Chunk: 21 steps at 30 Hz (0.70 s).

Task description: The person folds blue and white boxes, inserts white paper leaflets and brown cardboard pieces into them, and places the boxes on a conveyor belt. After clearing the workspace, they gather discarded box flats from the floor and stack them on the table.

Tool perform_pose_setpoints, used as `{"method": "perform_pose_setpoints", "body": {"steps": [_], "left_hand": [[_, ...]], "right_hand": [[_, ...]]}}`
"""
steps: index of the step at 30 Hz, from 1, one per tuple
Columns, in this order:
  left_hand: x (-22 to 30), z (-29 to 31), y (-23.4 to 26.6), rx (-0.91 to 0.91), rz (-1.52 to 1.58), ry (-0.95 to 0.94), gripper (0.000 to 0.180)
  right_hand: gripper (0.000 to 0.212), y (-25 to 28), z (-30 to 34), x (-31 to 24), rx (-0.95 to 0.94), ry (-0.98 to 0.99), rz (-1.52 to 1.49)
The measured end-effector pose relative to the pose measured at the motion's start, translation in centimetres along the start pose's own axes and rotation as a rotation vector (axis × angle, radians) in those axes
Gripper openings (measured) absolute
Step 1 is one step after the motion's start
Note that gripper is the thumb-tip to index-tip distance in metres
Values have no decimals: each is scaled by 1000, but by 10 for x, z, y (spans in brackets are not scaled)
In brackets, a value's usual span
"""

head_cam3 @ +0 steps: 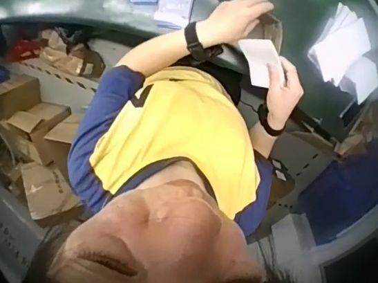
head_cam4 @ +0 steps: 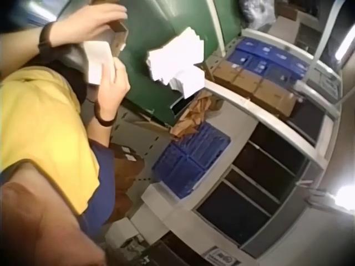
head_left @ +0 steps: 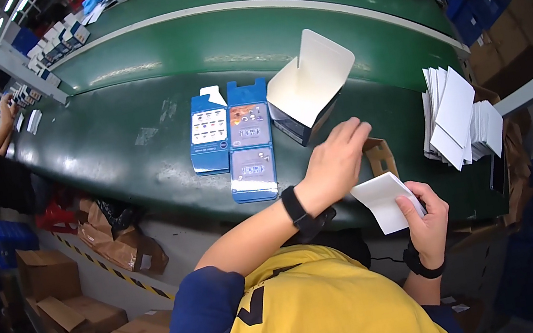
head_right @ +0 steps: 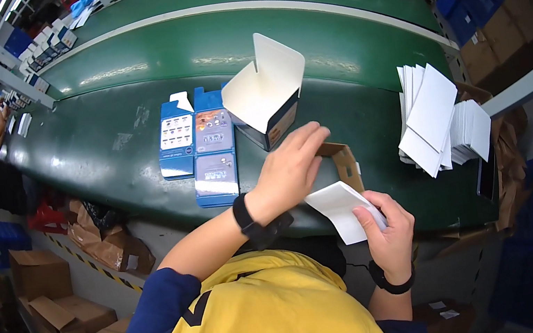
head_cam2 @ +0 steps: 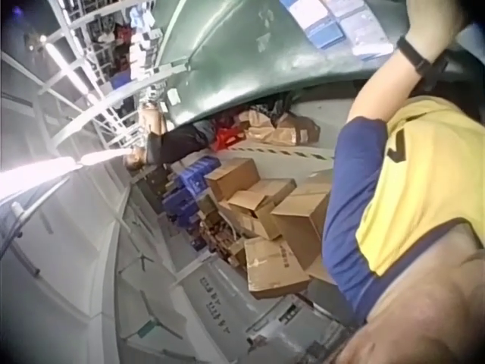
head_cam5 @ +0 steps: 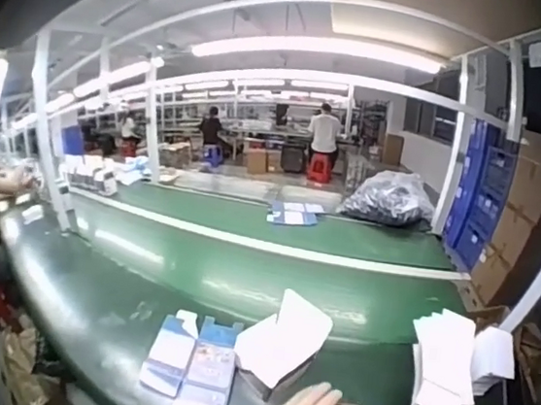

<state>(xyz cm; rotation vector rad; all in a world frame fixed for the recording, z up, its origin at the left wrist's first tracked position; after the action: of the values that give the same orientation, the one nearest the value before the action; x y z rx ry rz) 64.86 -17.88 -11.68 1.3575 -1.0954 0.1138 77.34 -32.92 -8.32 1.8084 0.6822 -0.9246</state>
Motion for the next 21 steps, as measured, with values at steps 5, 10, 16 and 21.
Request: {"method": "perform_pose_setpoints", "body": {"steps": [5,10,16,21], "left_hand": [[-22,16,82,442,34,-159,29],[-72,-67,115,213,-64,247,37],[-88,-122,118,-2,-339,171,24],[-136,-213,166,274,-320,325,18]], "right_hand": [[18,2,-8,11,-74,-19,45],[18,-24,-24,12,-25,-58,199],[19,-31,-26,34,-20,-56,183],[18,-34,-7,46,20,-92,160]]}}
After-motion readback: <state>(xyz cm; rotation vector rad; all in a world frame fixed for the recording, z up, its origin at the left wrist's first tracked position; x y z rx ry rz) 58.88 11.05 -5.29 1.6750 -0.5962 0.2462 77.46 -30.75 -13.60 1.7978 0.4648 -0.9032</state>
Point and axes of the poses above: each hand's wrist, its own z-axis away from the middle knuckle, its own y-axis out of the back of the hand, x = y × z, the point moved 2 cm from there along -z, towards the middle knuckle, and after that the axes turned 12 degrees about y, right-handed, at the moved point
